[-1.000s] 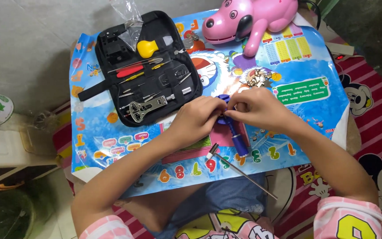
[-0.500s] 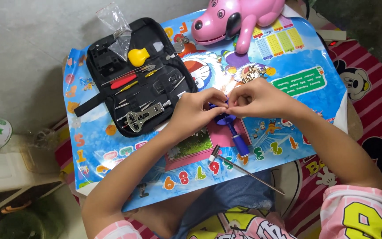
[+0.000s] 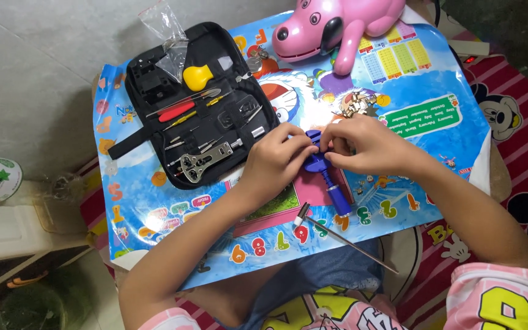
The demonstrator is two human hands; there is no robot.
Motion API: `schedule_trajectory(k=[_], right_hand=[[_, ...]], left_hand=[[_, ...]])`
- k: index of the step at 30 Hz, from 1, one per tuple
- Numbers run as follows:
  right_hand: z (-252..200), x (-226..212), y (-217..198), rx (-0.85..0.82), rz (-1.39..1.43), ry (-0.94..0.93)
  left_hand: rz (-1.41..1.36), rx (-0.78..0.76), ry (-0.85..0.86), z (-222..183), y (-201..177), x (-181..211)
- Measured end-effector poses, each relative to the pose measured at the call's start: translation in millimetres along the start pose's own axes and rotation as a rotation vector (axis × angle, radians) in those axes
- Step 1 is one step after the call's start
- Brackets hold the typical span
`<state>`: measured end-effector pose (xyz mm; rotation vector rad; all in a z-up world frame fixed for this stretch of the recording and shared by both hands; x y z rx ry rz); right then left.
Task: Removing links from a metal watch band using a specialized repair kit
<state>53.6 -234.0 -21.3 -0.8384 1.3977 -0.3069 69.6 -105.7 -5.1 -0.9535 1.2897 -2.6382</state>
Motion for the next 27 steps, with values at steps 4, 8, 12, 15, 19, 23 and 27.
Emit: schedule_trajectory(k=[4, 8, 12, 15, 19, 23, 27], right_hand=[[-2, 1, -3, 0.032, -0.023, -0.033], [-5, -4, -4, 0.065, -0.060, -0.095], [-9, -18, -9, 0.116, -0.160, -0.193], [-15, -22, -9, 0.188, -0.334, -0.322], [-16, -31, -12, 0.231, -0.356, -0.394], [-16, -36, -12, 0.240, -0.311, -0.409], [-16, -27, -14, 0.242, -0.268, -0.367]], left_hand=[[0.045, 0.053, 0.038, -1, -9, 7], [0.027, 0.024, 0.090, -7, -11, 14], [0.025, 0.029, 0.119, -6, -12, 18], [0.002, 0.034, 0.131, -5, -14, 25], [-0.041, 0.012, 0.106, -7, -13, 20], [-0.106, -0.012, 0.061, -8, -10, 11], [-0.118, -0.004, 0.042, -9, -10, 6]])
Point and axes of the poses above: each hand's wrist, its own z-axis towards the middle knuckle, its own y-axis out of the palm, x = y × z, the point moved 10 cm from there along z, towards the middle knuckle, and after that the axes turned 4 degrees about -x, right-handed, at the moved point
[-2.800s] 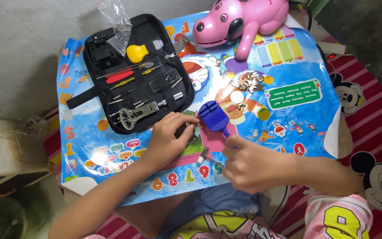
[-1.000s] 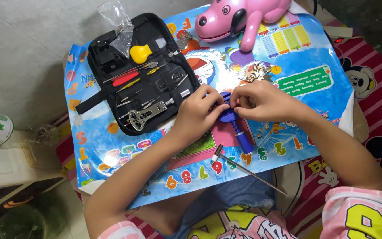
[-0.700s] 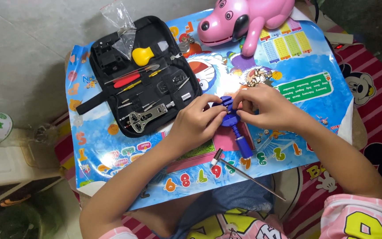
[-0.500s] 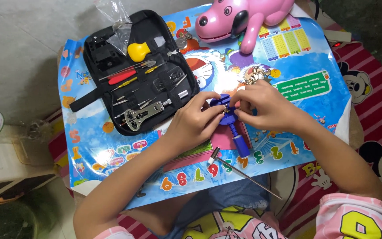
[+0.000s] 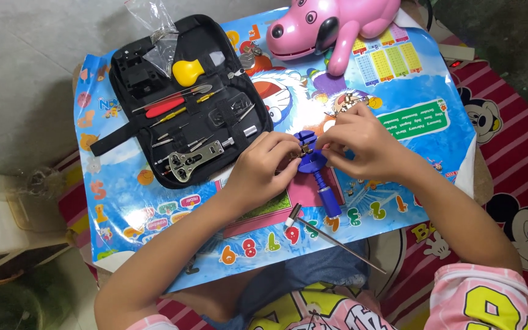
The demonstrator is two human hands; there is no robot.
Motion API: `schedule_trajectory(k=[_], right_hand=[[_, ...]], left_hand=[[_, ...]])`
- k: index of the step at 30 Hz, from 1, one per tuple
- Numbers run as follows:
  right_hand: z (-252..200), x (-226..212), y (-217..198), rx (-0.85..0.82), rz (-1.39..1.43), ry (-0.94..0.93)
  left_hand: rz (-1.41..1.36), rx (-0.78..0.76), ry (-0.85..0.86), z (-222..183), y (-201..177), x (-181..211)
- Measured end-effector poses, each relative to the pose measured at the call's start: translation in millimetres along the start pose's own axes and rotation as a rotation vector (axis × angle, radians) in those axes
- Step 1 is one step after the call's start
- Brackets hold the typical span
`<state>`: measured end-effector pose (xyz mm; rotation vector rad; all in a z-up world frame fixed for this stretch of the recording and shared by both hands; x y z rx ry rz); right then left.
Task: Removing links from a metal watch band using a specialized repair kit
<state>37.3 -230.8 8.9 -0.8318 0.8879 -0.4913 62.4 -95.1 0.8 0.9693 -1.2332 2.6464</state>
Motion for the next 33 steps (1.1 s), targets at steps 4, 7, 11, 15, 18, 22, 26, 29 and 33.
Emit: schedule_trajectory(k=[4, 7, 11, 15, 18, 22, 26, 29, 33], right_hand=[[0, 1, -1, 0.008, 0.001, 0.001], [1, 0, 0, -0.002, -0.014, 0.005], [0, -2, -1, -0.001, -0.024, -0.010], [-2, -4, -1, -0.001, -0.092, -0.062], [0, -9, -2, -0.005, -0.073, -0.065], [4, -15, -3, -0.037, -0.076, -0.055], [7, -21, -3, -0.046, -0.093, -0.094], [7, -20, -4, -0.040, -0.086, -0.090], [2, -17, -1, -0.058, -0.077, -0.117]], left_hand=[[-0.016, 0.014, 0.027, 0, -1, 2], [0.019, 0.034, 0.047, -1, -2, 4], [0.028, 0.031, 0.039, 0, -2, 6], [0.087, 0.073, 0.077, -1, -7, 17], [0.147, 0.105, 0.120, -3, -10, 24], [0.109, 0.143, 0.116, -5, -8, 18], [0.134, 0.154, 0.194, -3, -10, 27], [0.152, 0.154, 0.221, -2, -10, 31], [0.150, 0.141, 0.234, -1, -10, 32]])
Point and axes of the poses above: each hand's wrist, its own z-axis towards the middle knuckle, its own y-axis out of the palm, x = y × z, the point moved 10 cm from there along z, towards the middle knuckle, and after that the axes turned 4 degrees about -x, right-handed, at the moved point
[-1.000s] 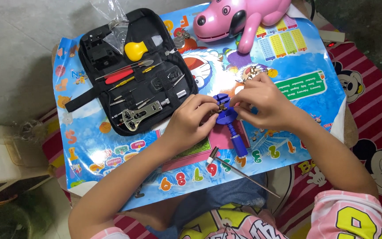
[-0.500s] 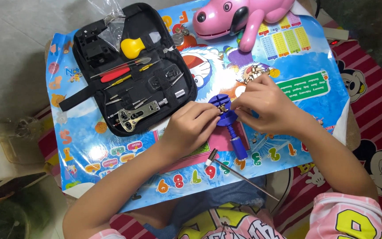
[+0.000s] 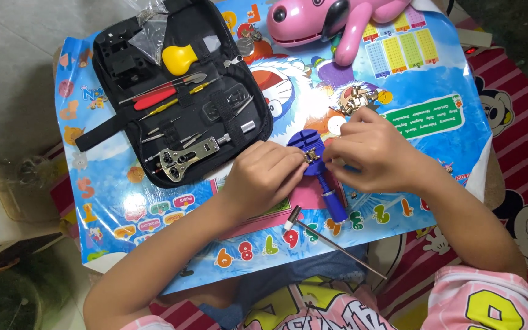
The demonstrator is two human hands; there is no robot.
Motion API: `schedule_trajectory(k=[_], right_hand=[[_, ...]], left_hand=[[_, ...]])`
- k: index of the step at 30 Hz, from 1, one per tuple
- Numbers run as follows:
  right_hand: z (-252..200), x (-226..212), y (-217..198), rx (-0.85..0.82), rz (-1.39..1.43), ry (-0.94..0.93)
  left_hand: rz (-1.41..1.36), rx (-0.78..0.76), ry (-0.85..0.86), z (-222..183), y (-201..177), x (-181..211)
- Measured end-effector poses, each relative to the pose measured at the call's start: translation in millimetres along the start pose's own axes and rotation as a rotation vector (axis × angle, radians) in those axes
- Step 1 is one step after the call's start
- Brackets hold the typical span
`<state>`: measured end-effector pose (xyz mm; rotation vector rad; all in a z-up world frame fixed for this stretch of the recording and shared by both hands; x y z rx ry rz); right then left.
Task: Removing links from a metal watch band using a specialized repair kit
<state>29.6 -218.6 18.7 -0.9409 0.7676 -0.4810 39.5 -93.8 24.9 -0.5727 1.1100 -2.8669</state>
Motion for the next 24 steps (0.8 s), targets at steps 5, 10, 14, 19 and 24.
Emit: schedule_trajectory(k=[5, 10, 14, 19, 24], right_hand=[[-3, -2, 2, -0.099, 0.060, -0.003], [-8, -4, 15, -0.270, 0.033, 0.029], [-13, -4, 27, -0.358, 0.040, 0.056], [-14, -2, 32, -0.384, 0.021, 0.079], [-18, 2, 38, -0.375, 0.024, 0.098]], left_hand=[[0.002, -0.001, 0.007, -1, 0, -3], [0.081, 0.020, -0.013, 0, -4, -4], [0.106, 0.025, -0.036, -2, -2, -10], [0.114, 0.018, -0.028, -2, 0, -10], [0.114, 0.016, -0.031, -4, 2, -11]])
Point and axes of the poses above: each hand's wrist, its own z-axis towards the middle knuckle, its own y-axis out of the palm, x = y × z, the point moved 10 cm from there along z, towards the middle knuckle, and after that the axes turned 4 degrees about -x, right-handed, at the moved point
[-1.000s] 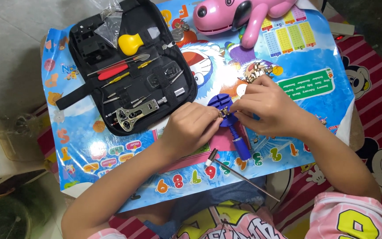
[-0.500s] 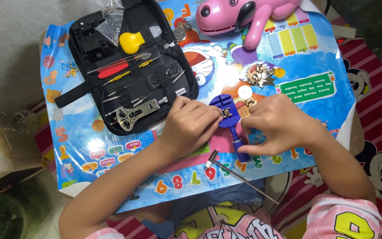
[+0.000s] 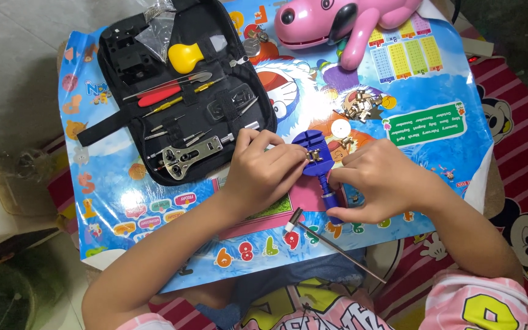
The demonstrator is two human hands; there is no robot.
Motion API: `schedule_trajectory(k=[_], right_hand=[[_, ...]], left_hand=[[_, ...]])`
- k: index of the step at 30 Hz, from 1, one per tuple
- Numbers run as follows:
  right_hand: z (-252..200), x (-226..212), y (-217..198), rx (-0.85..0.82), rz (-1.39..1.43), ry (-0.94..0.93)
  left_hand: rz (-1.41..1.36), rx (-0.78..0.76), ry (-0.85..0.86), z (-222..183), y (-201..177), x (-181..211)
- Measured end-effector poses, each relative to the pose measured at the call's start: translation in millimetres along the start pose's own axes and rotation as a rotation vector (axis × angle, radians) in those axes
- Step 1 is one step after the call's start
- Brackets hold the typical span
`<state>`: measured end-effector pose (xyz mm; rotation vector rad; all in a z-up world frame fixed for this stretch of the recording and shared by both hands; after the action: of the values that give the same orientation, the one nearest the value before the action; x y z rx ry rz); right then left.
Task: Removing links from a metal watch band using a specialized repair kit
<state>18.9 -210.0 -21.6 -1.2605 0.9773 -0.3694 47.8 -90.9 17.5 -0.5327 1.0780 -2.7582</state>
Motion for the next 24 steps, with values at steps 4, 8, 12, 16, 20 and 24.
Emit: schedule_trajectory(k=[4, 8, 12, 16, 20, 24], right_hand=[[0, 5, 5, 0.012, 0.017, 0.017], [-3, 2, 5, 0.015, -0.042, 0.103], [-15, -4, -9, 0.040, -0.208, 0.313], [-45, -42, -9, 0.353, -0.333, 0.303], [-59, -64, 6, 0.526, -0.277, 0.363], [-62, -70, 6, 0.590, -0.254, 0.515]], left_hand=[[0.003, -0.002, -0.012, 0, -1, -2], [-0.017, -0.029, -0.031, -1, 2, -5], [-0.010, -0.034, -0.036, -1, 1, -5], [-0.013, -0.022, -0.038, -3, 1, -5], [-0.002, -0.066, -0.052, 1, -2, -1], [-0.005, -0.115, -0.065, 2, -2, 0]])
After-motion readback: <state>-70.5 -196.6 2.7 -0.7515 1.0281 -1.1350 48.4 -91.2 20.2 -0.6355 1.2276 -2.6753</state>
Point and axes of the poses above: each hand's wrist, its own z-axis towards the middle knuckle, its own y-axis out of the palm, x = y × z, the point moved 10 cm from there along z, towards the middle knuckle, and after that the axes turned 4 degrees about -x, right-handed, at the moved point
